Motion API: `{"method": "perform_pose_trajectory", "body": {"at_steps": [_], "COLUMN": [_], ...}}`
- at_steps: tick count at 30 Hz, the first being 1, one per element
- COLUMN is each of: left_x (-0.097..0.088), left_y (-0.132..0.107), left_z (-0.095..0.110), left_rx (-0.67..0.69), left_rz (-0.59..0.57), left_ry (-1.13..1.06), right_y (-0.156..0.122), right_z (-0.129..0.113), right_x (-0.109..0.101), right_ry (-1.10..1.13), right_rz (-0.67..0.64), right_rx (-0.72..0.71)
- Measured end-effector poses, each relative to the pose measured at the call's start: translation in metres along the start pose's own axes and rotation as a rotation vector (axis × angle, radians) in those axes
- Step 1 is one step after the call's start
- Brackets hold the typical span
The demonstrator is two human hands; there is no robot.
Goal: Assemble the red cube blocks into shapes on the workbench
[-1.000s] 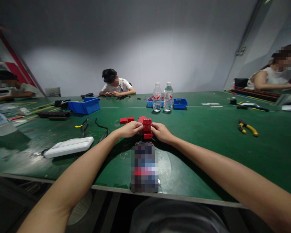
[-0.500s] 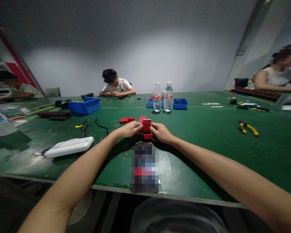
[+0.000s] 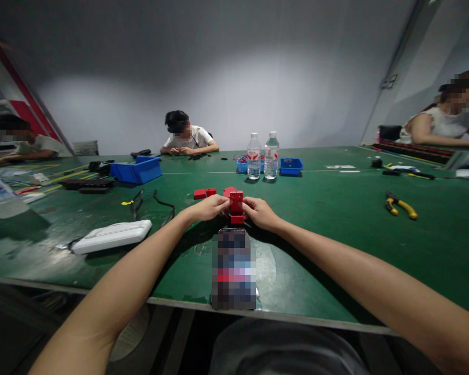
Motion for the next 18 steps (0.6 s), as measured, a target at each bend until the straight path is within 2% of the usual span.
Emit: {"method": "perform_pose_trajectory", "body": {"at_steps": [18], "left_x": [-0.0031], "left_y": [-0.0019], "left_z": [0.0055], "left_rx": [0.032], "left_rz": [0.040], "left_ry": [0.065], "right_y": [0.0010], "right_z": [-0.0015], "right_x": [-0.0009], "right_ry": [0.001], "right_rz": [-0.002], "right_rx": [-0.016]}}
Point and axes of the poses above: each hand's wrist, its own y-axis towards the middle knuckle, its own x-axis out of the palm, z = x × y, the point moved 7 cm from there along y, towards the middle knuckle, and after that the axes turned 9 degrees about -x, right-handed, at the moved point
